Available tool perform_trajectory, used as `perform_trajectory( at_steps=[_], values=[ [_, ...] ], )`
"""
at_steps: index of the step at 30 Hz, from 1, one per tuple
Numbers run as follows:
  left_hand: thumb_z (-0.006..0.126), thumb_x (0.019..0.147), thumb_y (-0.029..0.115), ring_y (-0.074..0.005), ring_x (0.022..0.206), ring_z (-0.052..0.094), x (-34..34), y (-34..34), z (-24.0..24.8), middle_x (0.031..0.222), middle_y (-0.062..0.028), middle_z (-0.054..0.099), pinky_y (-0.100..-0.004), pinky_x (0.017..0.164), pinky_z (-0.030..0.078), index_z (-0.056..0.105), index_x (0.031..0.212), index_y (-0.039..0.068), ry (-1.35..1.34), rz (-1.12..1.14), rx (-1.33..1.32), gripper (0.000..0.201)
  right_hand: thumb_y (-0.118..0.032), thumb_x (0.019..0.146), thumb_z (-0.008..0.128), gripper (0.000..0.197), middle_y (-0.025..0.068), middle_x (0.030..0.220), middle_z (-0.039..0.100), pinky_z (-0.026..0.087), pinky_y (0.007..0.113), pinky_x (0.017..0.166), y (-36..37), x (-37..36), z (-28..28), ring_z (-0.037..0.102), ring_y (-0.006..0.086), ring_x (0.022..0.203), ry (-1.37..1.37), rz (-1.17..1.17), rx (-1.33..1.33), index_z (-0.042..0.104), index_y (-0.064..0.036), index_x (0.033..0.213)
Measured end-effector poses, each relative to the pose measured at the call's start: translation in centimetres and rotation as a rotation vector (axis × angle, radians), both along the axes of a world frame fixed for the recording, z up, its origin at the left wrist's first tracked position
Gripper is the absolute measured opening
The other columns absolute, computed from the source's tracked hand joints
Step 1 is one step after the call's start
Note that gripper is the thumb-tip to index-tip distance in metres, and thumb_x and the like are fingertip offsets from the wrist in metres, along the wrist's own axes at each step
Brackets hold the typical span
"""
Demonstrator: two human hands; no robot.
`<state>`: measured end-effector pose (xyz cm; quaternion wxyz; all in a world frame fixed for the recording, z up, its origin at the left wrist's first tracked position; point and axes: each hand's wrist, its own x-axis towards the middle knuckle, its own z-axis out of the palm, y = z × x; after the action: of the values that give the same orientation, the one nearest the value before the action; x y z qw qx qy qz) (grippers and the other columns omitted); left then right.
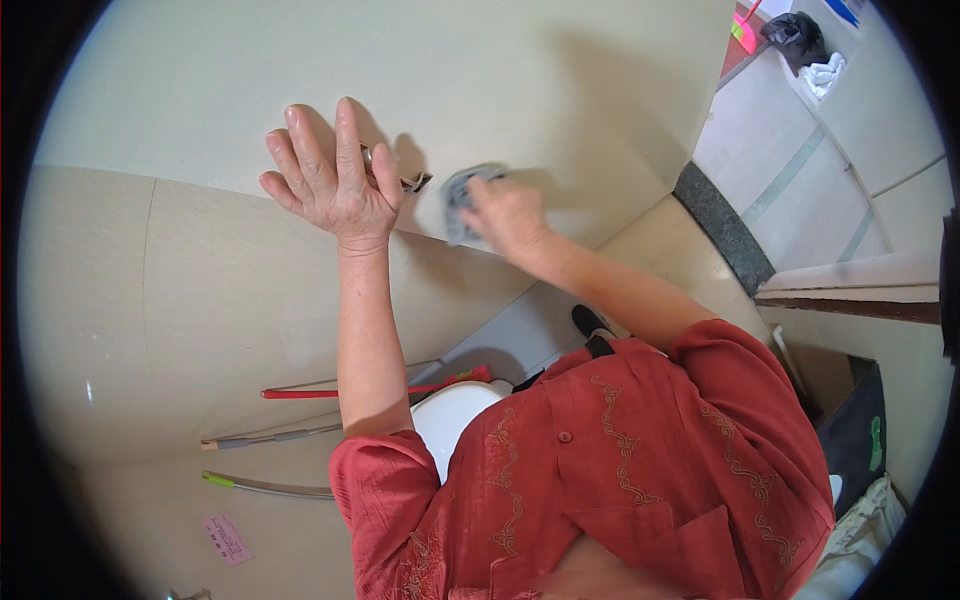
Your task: Cleaning the bathroom door, door frame, and wall tiles using a cloth rag.
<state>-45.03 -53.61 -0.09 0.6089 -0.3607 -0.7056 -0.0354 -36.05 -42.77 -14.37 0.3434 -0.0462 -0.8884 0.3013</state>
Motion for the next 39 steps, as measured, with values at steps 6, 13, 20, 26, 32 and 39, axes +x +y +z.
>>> perform_trajectory(
  at_steps=[6,13,20,26,32,39],
  values=[
    [0.038,0.095,0.035,-0.0293,0.145,0.021,0.4,0.2,0.2,0.149,-0.0155,0.038,-0.0435,0.117,0.002,0.061,0.129,0.018,0.024,0.020,-0.031,0.045,-0.032,0.073,0.075,0.031,0.0091,0.066,0.062,0.052,0.037,0.052,-4.0,-1.0,-1.9,0.065,0.0250,0.062,0.121,0.074,0.019,0.055,-0.0096,0.083],
    [0.036,0.096,0.035,-0.0289,0.144,0.022,0.4,0.4,0.2,0.149,-0.0160,0.038,-0.0423,0.117,0.002,0.061,0.129,0.016,0.039,0.010,-0.040,0.045,-0.026,0.077,0.073,0.027,0.0131,0.071,0.065,0.055,0.040,0.056,-2.8,-0.7,-12.2,0.067,0.0295,0.067,-0.290,0.107,-0.095,0.055,-0.0053,0.082],
    [0.036,0.095,0.032,-0.0263,0.145,0.022,0.3,0.3,0.3,0.149,-0.0152,0.038,-0.0395,0.118,0.000,0.061,0.128,0.013,0.055,0.020,-0.043,0.046,-0.016,0.071,0.072,0.030,0.0230,0.084,0.066,0.052,0.045,0.076,3.1,-1.2,-18.5,0.064,0.0411,0.084,-0.346,-0.200,-0.662,0.060,0.0009,0.093],
    [0.034,0.096,0.033,-0.0253,0.144,0.023,0.6,0.4,0.3,0.149,-0.0144,0.038,-0.0392,0.118,0.000,0.061,0.128,0.014,0.049,0.020,-0.039,0.046,-0.019,0.082,0.061,0.030,0.0278,0.098,0.064,0.048,0.049,0.085,15.4,-1.6,-16.4,0.061,0.0445,0.096,-0.348,-0.567,-0.720,0.056,0.0050,0.099],
    [0.033,0.097,0.034,-0.0253,0.144,0.024,0.4,0.2,0.2,0.149,-0.0140,0.039,-0.0388,0.118,0.000,0.062,0.127,0.014,0.058,0.028,-0.042,0.046,-0.029,0.093,0.047,0.048,0.0352,0.110,0.056,0.041,0.050,0.096,19.4,-3.1,-9.6,0.054,0.0489,0.105,-0.081,-0.617,-0.905,0.050,0.0080,0.122],
    [0.032,0.098,0.038,-0.0288,0.145,0.022,0.4,-0.1,0.2,0.149,-0.0170,0.038,-0.0411,0.118,0.000,0.061,0.128,0.017,0.039,0.032,-0.034,0.047,-0.035,0.096,0.043,0.063,0.0387,0.122,0.046,0.039,0.049,0.097,3.8,-3.3,-10.8,0.048,0.0505,0.112,-0.120,-0.431,-1.116,0.030,0.0089,0.140]
  ],
)
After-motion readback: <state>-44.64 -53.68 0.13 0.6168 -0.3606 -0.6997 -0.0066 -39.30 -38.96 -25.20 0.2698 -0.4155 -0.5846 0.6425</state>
